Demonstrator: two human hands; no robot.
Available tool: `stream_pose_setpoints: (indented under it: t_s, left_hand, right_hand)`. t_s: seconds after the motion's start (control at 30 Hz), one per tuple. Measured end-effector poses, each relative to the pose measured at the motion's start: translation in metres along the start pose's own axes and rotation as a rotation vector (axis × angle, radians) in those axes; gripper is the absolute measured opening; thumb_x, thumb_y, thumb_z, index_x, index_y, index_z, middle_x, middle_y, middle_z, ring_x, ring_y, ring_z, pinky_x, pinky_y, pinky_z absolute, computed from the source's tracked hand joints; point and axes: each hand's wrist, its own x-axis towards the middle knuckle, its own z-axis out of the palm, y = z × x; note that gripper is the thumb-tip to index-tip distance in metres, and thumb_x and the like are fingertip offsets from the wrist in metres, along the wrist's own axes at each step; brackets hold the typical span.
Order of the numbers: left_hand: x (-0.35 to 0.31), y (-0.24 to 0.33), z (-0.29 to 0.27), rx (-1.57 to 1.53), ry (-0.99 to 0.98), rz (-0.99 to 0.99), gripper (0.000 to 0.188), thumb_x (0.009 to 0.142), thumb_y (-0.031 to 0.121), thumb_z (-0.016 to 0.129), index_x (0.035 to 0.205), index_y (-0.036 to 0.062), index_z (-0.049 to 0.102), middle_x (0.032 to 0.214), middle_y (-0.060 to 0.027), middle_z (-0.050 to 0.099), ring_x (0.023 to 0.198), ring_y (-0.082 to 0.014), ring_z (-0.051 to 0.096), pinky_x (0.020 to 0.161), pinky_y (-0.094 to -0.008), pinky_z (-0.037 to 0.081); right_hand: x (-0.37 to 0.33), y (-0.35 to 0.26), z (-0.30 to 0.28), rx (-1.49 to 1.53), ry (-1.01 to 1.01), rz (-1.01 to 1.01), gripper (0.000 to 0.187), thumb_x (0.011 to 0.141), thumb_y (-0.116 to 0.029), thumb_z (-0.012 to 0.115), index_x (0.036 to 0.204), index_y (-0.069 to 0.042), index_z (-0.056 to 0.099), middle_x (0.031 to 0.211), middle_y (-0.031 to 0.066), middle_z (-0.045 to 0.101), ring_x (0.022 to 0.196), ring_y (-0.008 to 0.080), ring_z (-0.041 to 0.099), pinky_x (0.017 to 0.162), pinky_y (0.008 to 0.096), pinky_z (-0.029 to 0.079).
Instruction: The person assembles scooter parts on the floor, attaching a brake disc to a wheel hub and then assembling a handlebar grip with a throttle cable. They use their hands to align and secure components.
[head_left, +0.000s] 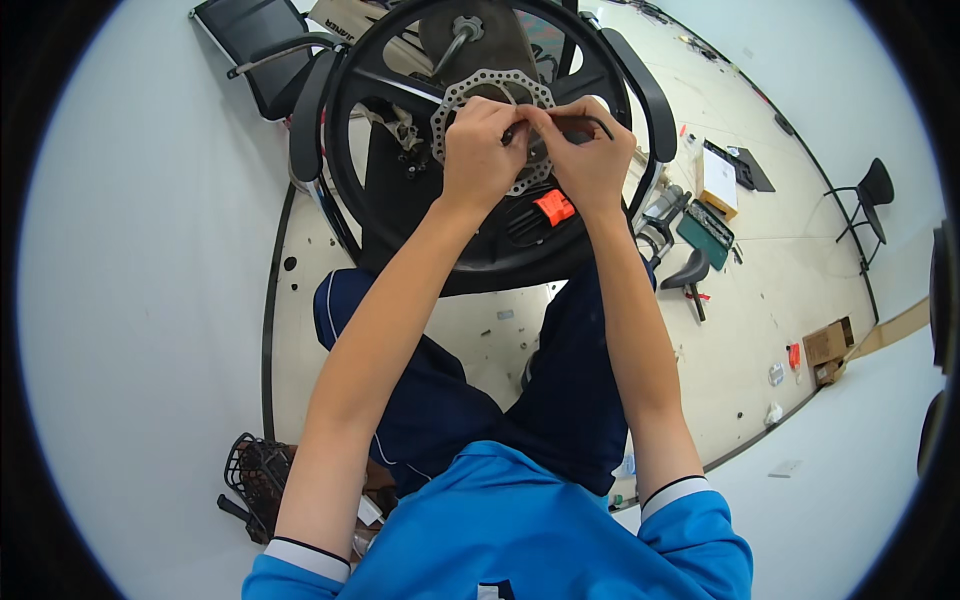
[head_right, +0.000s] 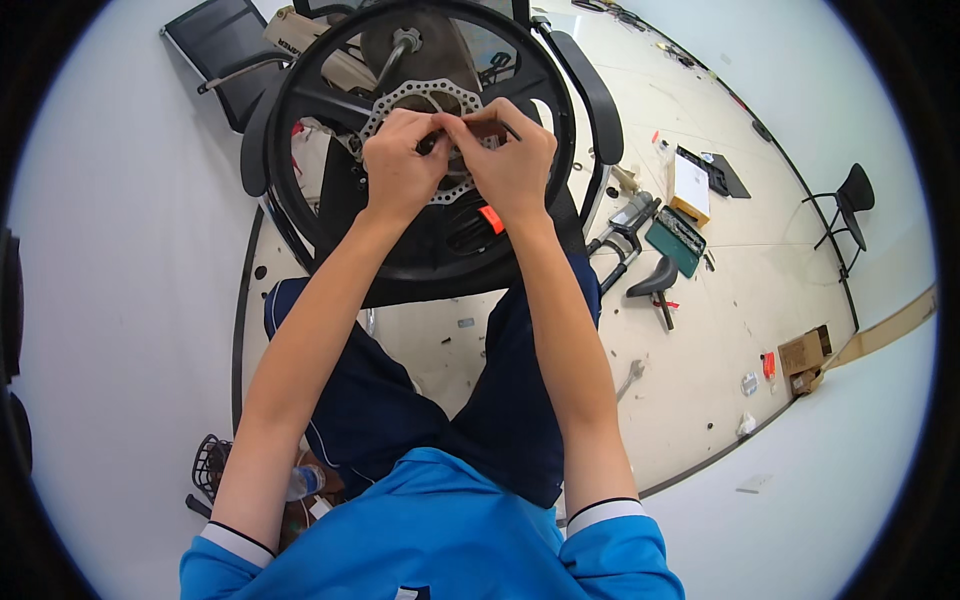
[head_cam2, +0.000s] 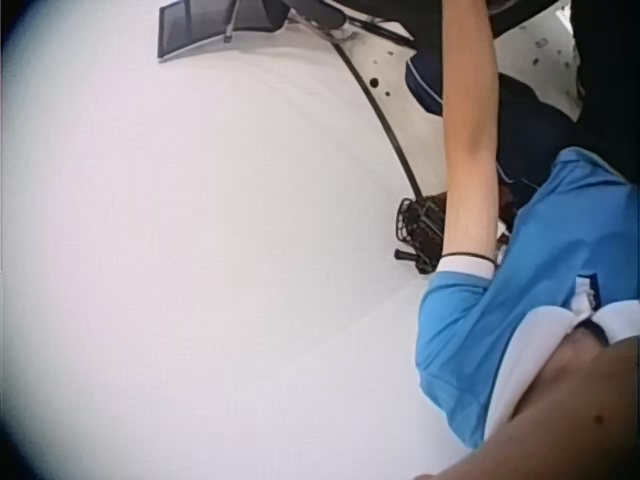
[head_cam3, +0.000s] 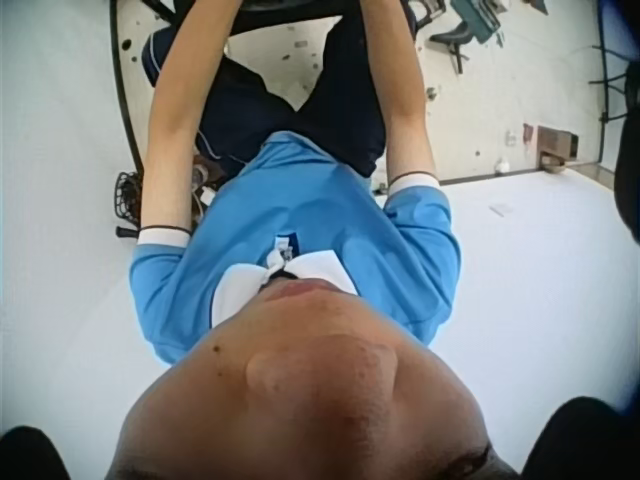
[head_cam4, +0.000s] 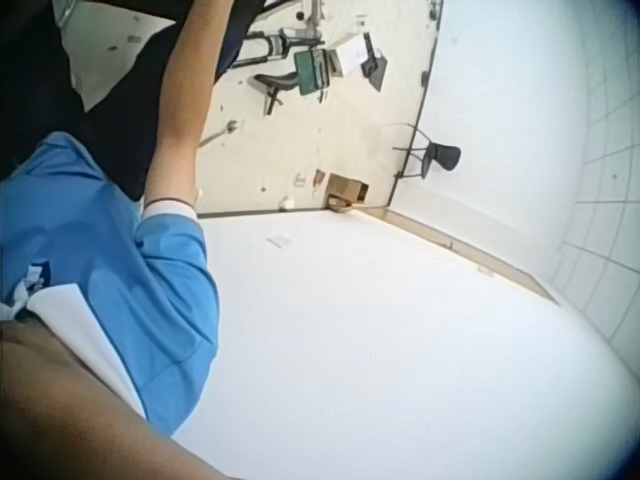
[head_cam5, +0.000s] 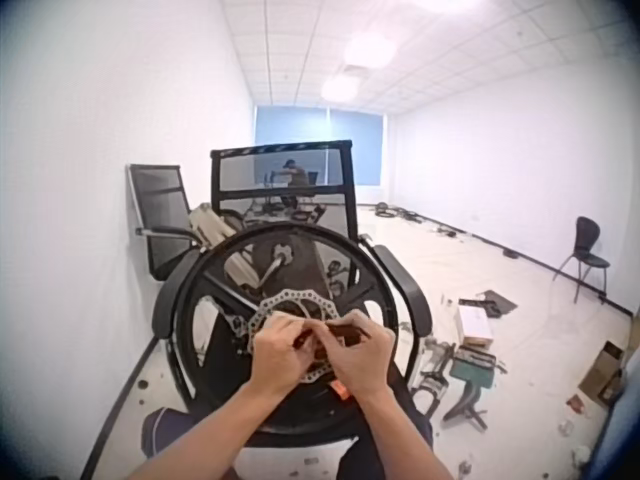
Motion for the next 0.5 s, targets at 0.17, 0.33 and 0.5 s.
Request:
stream_pose_setpoints:
  t_s: [0.17,0.33,0.5]
  left_hand:
    - [-0.002,0.002,-0.001,0.057,-0.032,0.024,0.013,0.074,0.0,0.072,0.087,0.0034,0.074,0.08,-0.0108,0.069,0.074,-0.0292,0.066,0.07,-0.0375,0.052]
    - [-0.002,0.011,0.003,0.076,-0.017,0.039,0.015,0.077,0.002,0.07,0.091,0.0042,0.074,0.08,-0.0096,0.069,0.082,-0.0268,0.064,0.075,-0.0389,0.05]
    - [0.001,0.008,-0.002,0.02,0.0,0.036,0.018,0.074,-0.003,0.071,0.091,0.0024,0.071,0.083,-0.0137,0.069,0.074,-0.0307,0.067,0.067,-0.0354,0.054]
  right_hand:
    - [-0.005,-0.007,-0.004,0.146,-0.025,-0.077,0.015,0.088,0.0,0.067,0.103,0.002,0.071,0.091,0.0107,0.075,0.085,0.0159,0.073,0.076,0.0244,0.055]
    - [-0.008,-0.006,-0.004,0.165,0.046,0.029,0.01,0.086,0.0,0.07,0.096,0.003,0.073,0.087,0.0085,0.075,0.081,0.0134,0.073,0.075,0.023,0.056]
    - [0.0,0.0,-0.002,-0.035,0.051,-0.013,0.016,0.081,-0.012,0.079,0.091,-0.001,0.074,0.078,0.009,0.074,0.065,0.0107,0.068,0.062,0.0225,0.052]
